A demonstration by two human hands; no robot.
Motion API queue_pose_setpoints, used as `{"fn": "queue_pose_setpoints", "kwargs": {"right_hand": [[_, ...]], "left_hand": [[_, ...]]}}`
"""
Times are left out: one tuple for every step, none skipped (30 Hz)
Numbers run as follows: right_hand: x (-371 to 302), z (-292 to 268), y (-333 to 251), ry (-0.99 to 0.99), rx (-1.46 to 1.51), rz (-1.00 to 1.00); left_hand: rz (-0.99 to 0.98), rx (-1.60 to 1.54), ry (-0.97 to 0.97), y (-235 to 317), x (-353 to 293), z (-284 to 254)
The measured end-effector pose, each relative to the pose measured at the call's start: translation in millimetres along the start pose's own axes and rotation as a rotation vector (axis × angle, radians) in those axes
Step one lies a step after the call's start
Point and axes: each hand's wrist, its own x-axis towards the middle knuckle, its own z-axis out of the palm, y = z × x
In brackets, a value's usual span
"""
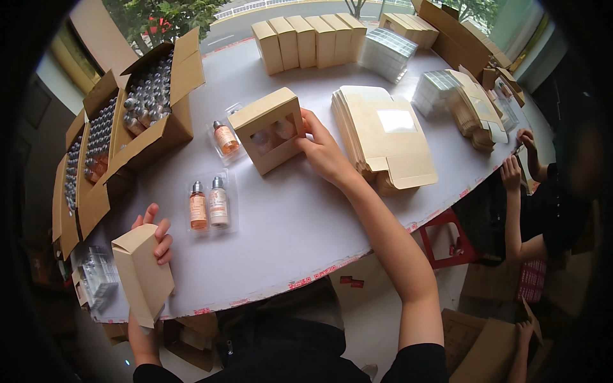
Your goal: The person assembles small cardboard boxes and places two small bottles into each box. The person then closes the boxes and stacks them on the table. The person also handles clear plastic trays, separating them and placing them on the table.
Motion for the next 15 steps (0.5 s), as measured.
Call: {"fn": "queue_pose_setpoints", "kwargs": {"right_hand": [[1, 0, 1, -0.011, -0.030, -0.023], [2, 1, 2, -0.021, -0.060, -0.045], [1, 1, 2, -0.032, -0.093, -0.062], [1, 3, 1, -0.037, -0.077, -0.052], [2, 5, -1, -0.042, -0.060, -0.043], [2, 6, -4, -0.043, -0.046, -0.039], [3, 3, -2, -0.045, -0.097, -0.027], [4, 0, 5, -0.047, -0.148, -0.014], [3, 2, 5, -0.049, -0.192, 0.002], [2, 3, 5, -0.063, -0.264, -0.015], [0, 3, 2, -0.077, -0.336, -0.033], [-2, 5, 0, -0.093, -0.412, -0.046], [-3, 6, 2, -0.080, -0.470, -0.073], [-4, 7, 4, -0.068, -0.527, -0.100], [-5, 8, 7, -0.062, -0.583, -0.128]], "left_hand": [[0.005, -0.004, 0.004, 0, 0, 0], [0.009, -0.009, 0.007, 1, 1, 0], [0.011, -0.019, 0.012, -1, 1, -1], [0.009, -0.022, 0.002, -1, 1, -3], [0.008, -0.025, -0.008, -1, 2, -4], [0.006, -0.024, -0.023, 0, 4, -4], [0.002, -0.023, -0.027, -1, 4, -5], [-0.002, -0.022, -0.031, -2, 5, -7], [-0.009, -0.018, -0.027, -2, 4, -8], [-0.006, -0.017, -0.013, -2, 4, -7], [-0.001, -0.016, 0.002, -3, 4, -5], [0.003, -0.021, 0.015, -4, 3, -5], [-0.002, -0.020, -0.004, -4, 3, -7], [-0.007, -0.020, -0.023, -3, 4, -10], [-0.006, -0.021, -0.038, -3, 3, -11]]}}
